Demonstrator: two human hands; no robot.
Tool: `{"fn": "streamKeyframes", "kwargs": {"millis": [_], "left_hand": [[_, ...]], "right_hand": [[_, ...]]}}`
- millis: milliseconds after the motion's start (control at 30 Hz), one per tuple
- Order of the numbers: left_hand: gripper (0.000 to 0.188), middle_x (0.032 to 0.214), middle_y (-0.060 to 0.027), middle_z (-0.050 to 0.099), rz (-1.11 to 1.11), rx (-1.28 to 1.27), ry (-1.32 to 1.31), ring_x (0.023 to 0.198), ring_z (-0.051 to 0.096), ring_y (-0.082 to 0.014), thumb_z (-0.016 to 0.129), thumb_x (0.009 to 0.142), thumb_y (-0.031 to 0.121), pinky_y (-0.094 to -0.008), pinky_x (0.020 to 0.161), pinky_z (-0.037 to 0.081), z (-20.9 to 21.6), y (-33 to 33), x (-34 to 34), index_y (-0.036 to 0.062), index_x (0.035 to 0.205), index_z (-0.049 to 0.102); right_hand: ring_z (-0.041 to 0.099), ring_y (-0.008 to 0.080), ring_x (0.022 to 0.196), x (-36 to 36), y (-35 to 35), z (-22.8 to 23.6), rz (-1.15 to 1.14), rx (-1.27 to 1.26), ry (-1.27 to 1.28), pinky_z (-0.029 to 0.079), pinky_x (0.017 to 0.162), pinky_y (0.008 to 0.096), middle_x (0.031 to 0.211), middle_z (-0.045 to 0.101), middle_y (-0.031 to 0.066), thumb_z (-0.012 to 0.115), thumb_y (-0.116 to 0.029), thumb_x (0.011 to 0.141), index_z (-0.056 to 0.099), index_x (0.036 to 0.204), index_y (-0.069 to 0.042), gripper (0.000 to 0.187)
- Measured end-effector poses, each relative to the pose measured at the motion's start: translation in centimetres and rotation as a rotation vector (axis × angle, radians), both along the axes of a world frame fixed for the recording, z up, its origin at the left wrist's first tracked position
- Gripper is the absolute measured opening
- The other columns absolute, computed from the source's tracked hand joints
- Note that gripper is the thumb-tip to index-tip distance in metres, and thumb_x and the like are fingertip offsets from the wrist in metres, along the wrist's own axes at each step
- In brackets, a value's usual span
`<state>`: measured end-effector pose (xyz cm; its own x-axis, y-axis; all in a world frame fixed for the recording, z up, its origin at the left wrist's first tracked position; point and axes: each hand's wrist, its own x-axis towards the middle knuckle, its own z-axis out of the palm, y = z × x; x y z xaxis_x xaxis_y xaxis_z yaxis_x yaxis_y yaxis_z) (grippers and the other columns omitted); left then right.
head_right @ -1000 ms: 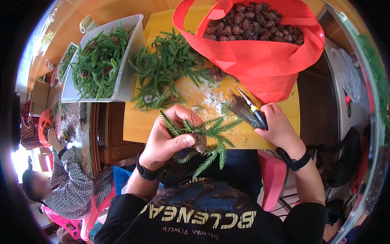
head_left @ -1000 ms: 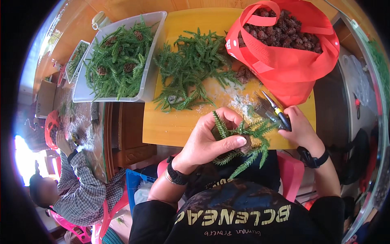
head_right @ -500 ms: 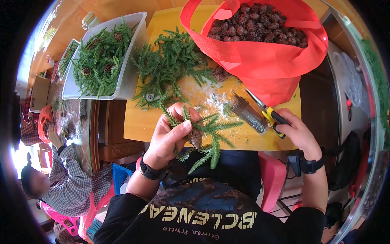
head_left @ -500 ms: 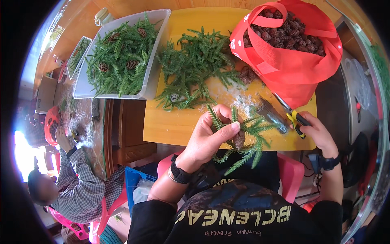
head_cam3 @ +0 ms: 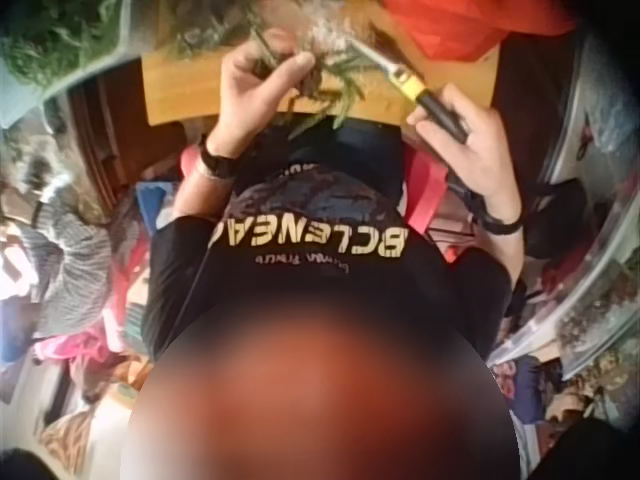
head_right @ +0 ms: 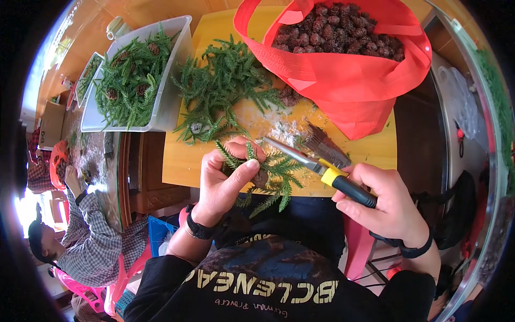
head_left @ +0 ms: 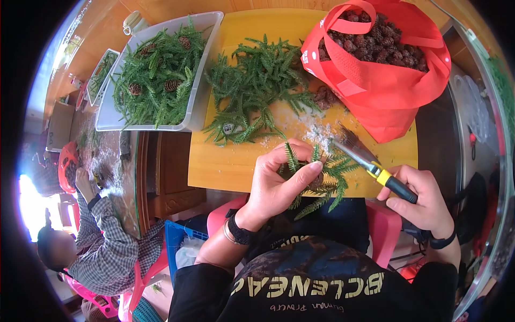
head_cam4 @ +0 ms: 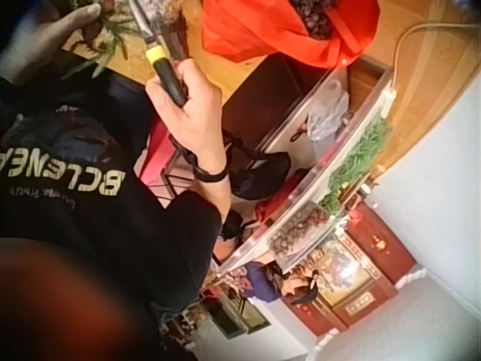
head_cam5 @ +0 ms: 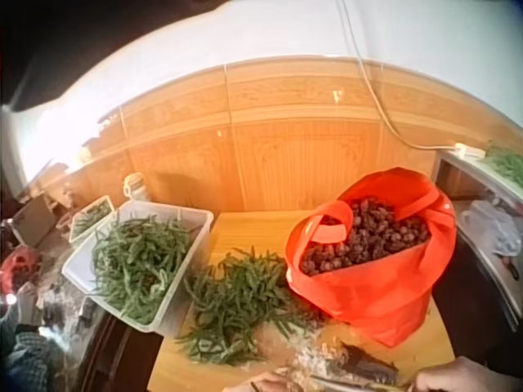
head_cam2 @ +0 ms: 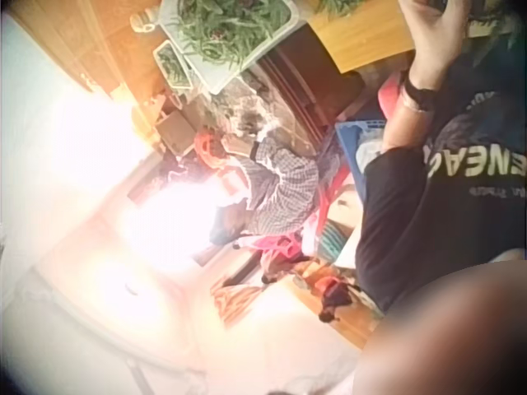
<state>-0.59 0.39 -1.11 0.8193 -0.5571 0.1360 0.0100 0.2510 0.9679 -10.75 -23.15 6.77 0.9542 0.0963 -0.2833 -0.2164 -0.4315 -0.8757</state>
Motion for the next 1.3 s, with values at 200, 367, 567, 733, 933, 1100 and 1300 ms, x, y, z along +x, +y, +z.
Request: {"fn": "streamKeyframes", "kwargs": {"millis": [200,367,567,733,933,1100,1300], "left_hand": [[0.007,0.084,-0.0029,0.06,0.032,-0.108,0.1,0.073,0.056,-0.0067,0.06,0.085,0.004,-0.0206,0.065,0.046,0.2,-0.3,-0.5,-0.0012,0.09,0.06],[0.007,0.082,-0.0025,0.061,0.01,-0.097,0.141,0.073,0.056,-0.006,0.06,0.086,0.005,-0.0208,0.065,0.046,0.1,-0.2,-0.4,-0.0006,0.09,0.06],[0.006,0.082,-0.0028,0.06,-0.01,-0.083,0.151,0.073,0.056,-0.0067,0.061,0.085,0.005,-0.0214,0.066,0.046,0.2,-0.2,-0.3,-0.0004,0.088,0.058],[0.007,0.098,-0.0103,0.061,-0.09,-0.025,0.085,0.083,0.061,-0.0134,0.056,0.085,0.0,-0.0256,0.071,0.05,-0.8,0.2,0.1,0.003,0.089,0.051],[0.017,0.103,-0.0081,0.056,-0.098,-0.077,0.283,0.089,0.059,-0.0166,0.056,0.084,0.002,-0.0288,0.079,0.047,-0.2,0.2,0.0,0.0042,0.099,0.048],[0.024,0.102,-0.0064,0.055,-0.063,-0.181,0.415,0.096,0.055,-0.0179,0.059,0.082,0.007,-0.0294,0.085,0.043,1.0,-0.4,0.0,0.0037,0.103,0.048],[0.022,0.102,-0.0076,0.055,-0.135,-0.145,0.502,0.095,0.054,-0.0168,0.06,0.082,0.006,-0.0298,0.083,0.043,0.4,0.1,0.1,0.0029,0.1,0.049]], "right_hand": [[0.059,0.025,0.066,0.1,0.2,-0.9,0.126,-0.211,-0.322,0.045,0.085,0.0411,0.07,0.062,0.0081,0.064,-0.009,0.067,0.05,0.072,-0.002,0.017],[0.058,0.0285,0.066,0.2,0.4,-0.8,0.116,-0.276,-0.35,0.045,0.087,0.0433,0.069,0.061,0.009,0.064,-0.009,0.067,0.049,0.07,-0.003,0.017],[0.059,0.0289,0.067,0.2,0.1,-0.9,0.111,-0.277,-0.364,0.045,0.086,0.0433,0.069,0.061,0.0086,0.064,-0.008,0.066,0.049,0.07,-0.003,0.016],[0.058,0.0304,0.069,0.4,0.2,-1.1,0.123,-0.315,-0.4,0.048,0.08,0.0399,0.065,0.056,0.0092,0.064,-0.005,0.065,0.049,0.069,-0.002,0.016],[0.057,0.0314,0.068,0.3,0.5,-0.9,0.072,-0.318,-0.383,0.048,0.072,0.0383,0.061,0.049,0.0085,0.065,-0.004,0.064,0.049,0.069,-0.002,0.017],[0.057,0.0334,0.073,0.5,0.3,-0.8,0.122,-0.333,-0.422,0.046,0.064,0.0374,0.066,0.052,0.0131,0.068,-0.006,0.067,0.049,0.07,-0.002,0.02],[0.057,0.0338,0.073,0.3,0.3,-1.0,0.112,-0.353,-0.451,0.047,0.063,0.0379,0.067,0.051,0.0134,0.068,-0.006,0.068,0.049,0.07,-0.002,0.02]]}}
